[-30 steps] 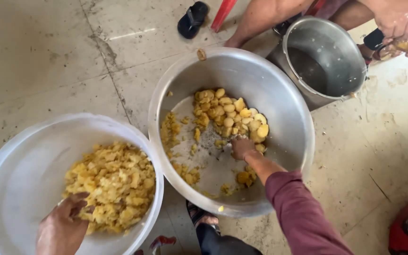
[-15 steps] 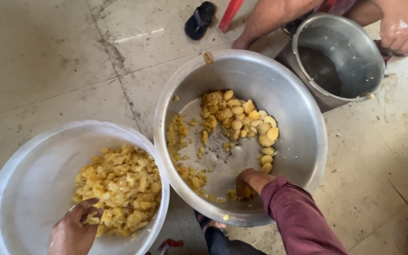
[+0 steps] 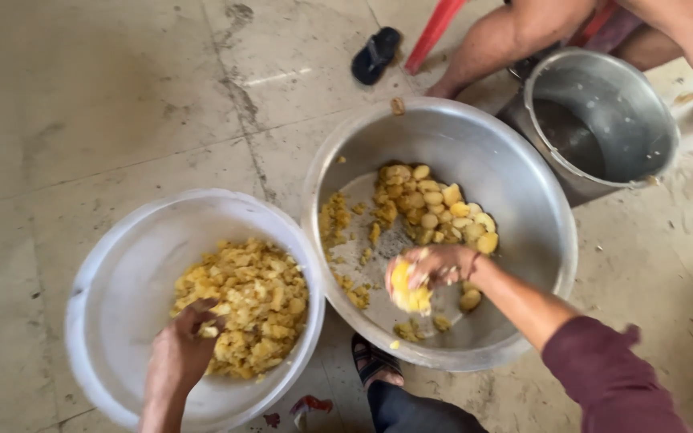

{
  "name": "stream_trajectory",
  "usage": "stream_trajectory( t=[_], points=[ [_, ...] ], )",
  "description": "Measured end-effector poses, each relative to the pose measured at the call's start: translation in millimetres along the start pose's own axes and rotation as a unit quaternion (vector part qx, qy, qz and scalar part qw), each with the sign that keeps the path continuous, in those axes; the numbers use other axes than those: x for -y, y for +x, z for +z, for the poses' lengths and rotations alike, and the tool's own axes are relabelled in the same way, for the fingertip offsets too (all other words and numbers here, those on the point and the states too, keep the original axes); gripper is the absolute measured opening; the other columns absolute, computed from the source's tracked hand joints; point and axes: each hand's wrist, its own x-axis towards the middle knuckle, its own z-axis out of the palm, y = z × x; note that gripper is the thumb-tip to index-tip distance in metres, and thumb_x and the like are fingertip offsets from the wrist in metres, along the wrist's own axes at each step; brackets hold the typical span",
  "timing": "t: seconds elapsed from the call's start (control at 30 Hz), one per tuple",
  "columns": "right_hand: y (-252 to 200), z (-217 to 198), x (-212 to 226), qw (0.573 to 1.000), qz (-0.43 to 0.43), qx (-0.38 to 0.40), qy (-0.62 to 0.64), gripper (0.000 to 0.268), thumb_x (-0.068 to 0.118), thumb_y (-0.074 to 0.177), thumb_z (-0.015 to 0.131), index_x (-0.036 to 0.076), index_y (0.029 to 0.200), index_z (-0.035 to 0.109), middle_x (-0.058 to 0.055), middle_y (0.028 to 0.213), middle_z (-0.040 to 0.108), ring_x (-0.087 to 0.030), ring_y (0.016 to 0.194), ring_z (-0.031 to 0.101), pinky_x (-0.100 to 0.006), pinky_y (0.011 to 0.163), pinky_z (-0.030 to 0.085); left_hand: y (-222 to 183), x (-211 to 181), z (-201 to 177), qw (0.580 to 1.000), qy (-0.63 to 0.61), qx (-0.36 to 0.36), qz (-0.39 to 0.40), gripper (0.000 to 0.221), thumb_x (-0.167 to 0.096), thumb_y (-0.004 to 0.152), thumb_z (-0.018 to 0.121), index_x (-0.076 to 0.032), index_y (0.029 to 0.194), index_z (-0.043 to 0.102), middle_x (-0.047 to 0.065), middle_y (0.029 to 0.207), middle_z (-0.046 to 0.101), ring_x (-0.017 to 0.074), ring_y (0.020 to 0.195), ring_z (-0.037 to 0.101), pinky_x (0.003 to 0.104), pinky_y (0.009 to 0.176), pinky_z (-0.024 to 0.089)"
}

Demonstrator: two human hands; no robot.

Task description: The person sits on the floor and breaks boiled potatoes into smaller pieces by hand, taking them from a large metal basin and placing the broken pieces into a white plastic bucket. They continue transferring and breaking potatoes throughout, gradually emptying the metal basin into the bucket.

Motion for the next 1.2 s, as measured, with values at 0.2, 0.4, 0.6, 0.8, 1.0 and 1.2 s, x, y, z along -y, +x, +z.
stream_trajectory(
  t=[0.2,0.4,0.6,0.8,1.0,1.2],
  points=[
    [30,98,139,0.959,-0.281,-0.024,0.01,0.039,0.016,0.087,0.069,0.002,0.123,0.065,-0.015,0.115,0.07,-0.026,0.102,0.072,-0.039,0.088,0.065,-4,-49,-5,0.831,-0.52,0.157,-0.117,0.057,-0.035,0.091,0.063,-0.007,0.141,0.057,0.022,0.131,0.07,0.0357,0.119,0.07,0.052,0.097,0.06],
    [144,194,165,0.898,-0.182,-0.269,-0.297,0.05,0.001,0.077,0.057,0.009,0.123,0.072,-0.016,0.096,0.078,-0.025,0.074,0.072,-0.035,0.065,0.059,-11,-117,-9,0.668,-0.7,0.18,-0.179,0.064,-0.055,0.099,0.047,-0.002,0.135,0.057,0.018,0.121,0.067,0.0311,0.103,0.068,0.049,0.089,0.061],
    [185,184,133,0.864,-0.28,-0.291,-0.302,0.033,-0.003,0.075,0.062,0.006,0.103,0.079,-0.015,0.105,0.078,-0.024,0.086,0.077,-0.035,0.075,0.063,-11,-84,-3,0.697,-0.686,0.13,-0.163,0.049,-0.036,0.101,0.054,0.0,0.134,0.058,0.013,0.113,0.07,0.0269,0.096,0.069,0.042,0.077,0.065],
    [183,183,143,0.75,-0.365,-0.314,-0.453,0.022,-0.001,0.075,0.068,0.002,0.095,0.077,-0.015,0.095,0.077,-0.029,0.083,0.075,-0.041,0.075,0.06,-6,-69,5,0.772,-0.625,0.078,-0.088,0.052,-0.016,0.098,0.058,-0.007,0.148,0.049,0.017,0.115,0.063,0.0243,0.09,0.064,0.043,0.074,0.062],
    [164,202,170,0.793,-0.274,-0.269,-0.473,0.018,0.021,0.085,0.079,0.004,0.089,0.075,-0.011,0.083,0.078,-0.021,0.074,0.076,-0.037,0.067,0.06,-19,-73,-45,0.782,-0.607,0.134,-0.046,0.068,0.003,0.084,0.061,-0.016,0.147,0.044,0.01,0.125,0.065,0.0217,0.106,0.069,0.035,0.091,0.063],
    [154,206,198,0.894,-0.092,-0.158,-0.41,0.037,0.002,0.084,0.061,0.002,0.121,0.063,-0.018,0.1,0.075,-0.024,0.082,0.075,-0.039,0.074,0.062,-9,-63,-58,0.827,-0.551,0.063,-0.092,0.035,-0.023,0.1,0.059,0.0,0.125,0.066,0.013,0.1,0.077,0.0211,0.078,0.074,0.034,0.072,0.063]
  ],
)
